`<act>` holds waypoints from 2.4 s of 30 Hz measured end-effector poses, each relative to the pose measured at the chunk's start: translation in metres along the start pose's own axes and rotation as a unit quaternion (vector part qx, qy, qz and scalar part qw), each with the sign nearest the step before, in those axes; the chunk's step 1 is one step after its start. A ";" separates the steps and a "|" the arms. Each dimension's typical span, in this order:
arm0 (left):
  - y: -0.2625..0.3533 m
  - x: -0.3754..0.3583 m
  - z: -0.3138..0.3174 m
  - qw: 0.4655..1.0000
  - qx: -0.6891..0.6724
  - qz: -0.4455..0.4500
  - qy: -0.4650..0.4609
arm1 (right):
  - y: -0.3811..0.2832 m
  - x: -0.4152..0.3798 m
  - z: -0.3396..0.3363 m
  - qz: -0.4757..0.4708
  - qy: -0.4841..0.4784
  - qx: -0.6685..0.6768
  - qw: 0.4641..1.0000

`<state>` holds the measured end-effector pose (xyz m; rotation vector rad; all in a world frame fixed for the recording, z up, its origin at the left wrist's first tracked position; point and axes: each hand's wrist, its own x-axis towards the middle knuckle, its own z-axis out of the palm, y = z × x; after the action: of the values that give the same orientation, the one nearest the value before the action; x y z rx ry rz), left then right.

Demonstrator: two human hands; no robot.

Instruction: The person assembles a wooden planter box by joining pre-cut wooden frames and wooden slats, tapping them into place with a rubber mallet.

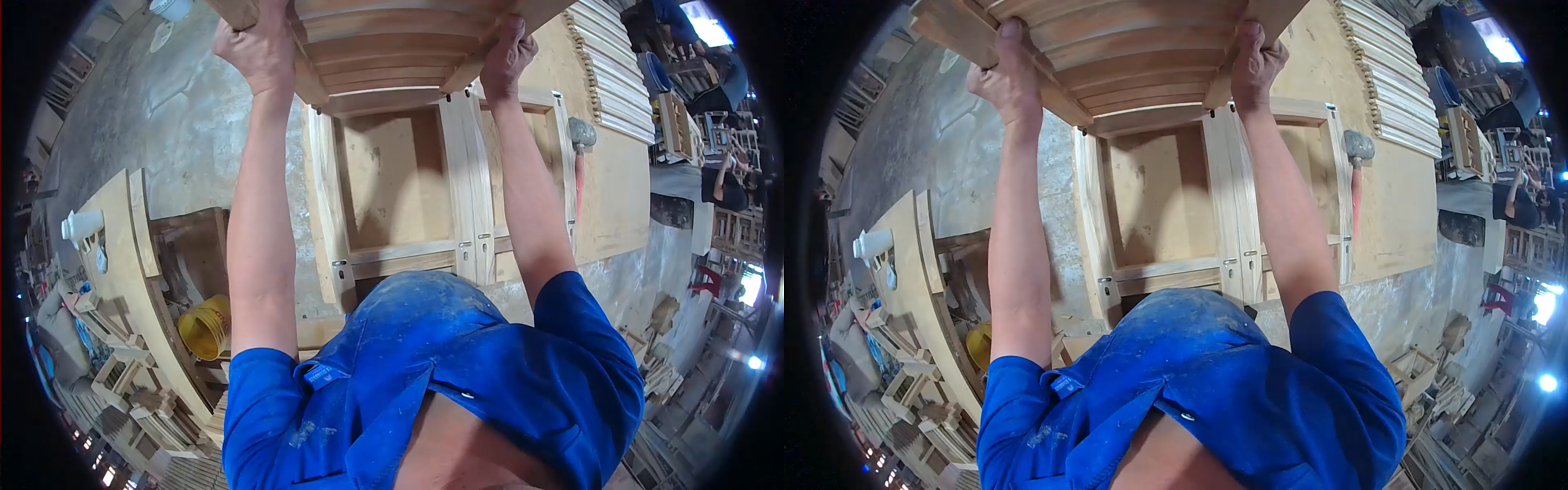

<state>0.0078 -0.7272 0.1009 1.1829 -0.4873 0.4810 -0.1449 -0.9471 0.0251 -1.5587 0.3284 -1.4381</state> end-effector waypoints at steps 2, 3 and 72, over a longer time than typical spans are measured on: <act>-0.002 0.001 -0.002 1.000 0.001 0.002 0.004 | 0.005 0.001 0.001 0.007 0.012 0.003 1.000; 0.001 0.001 -0.002 1.000 0.013 -0.007 -0.001 | 0.023 -0.001 -0.004 0.012 0.011 -0.003 1.000; -0.004 -0.040 -0.067 0.981 -0.032 -0.108 -0.155 | -0.117 -0.157 -0.245 0.300 -0.173 -0.562 0.751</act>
<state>-0.0145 -0.6694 0.0540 1.2378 -0.6286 0.0911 -0.4486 -0.8826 -0.0196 -2.2620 1.5102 -0.3153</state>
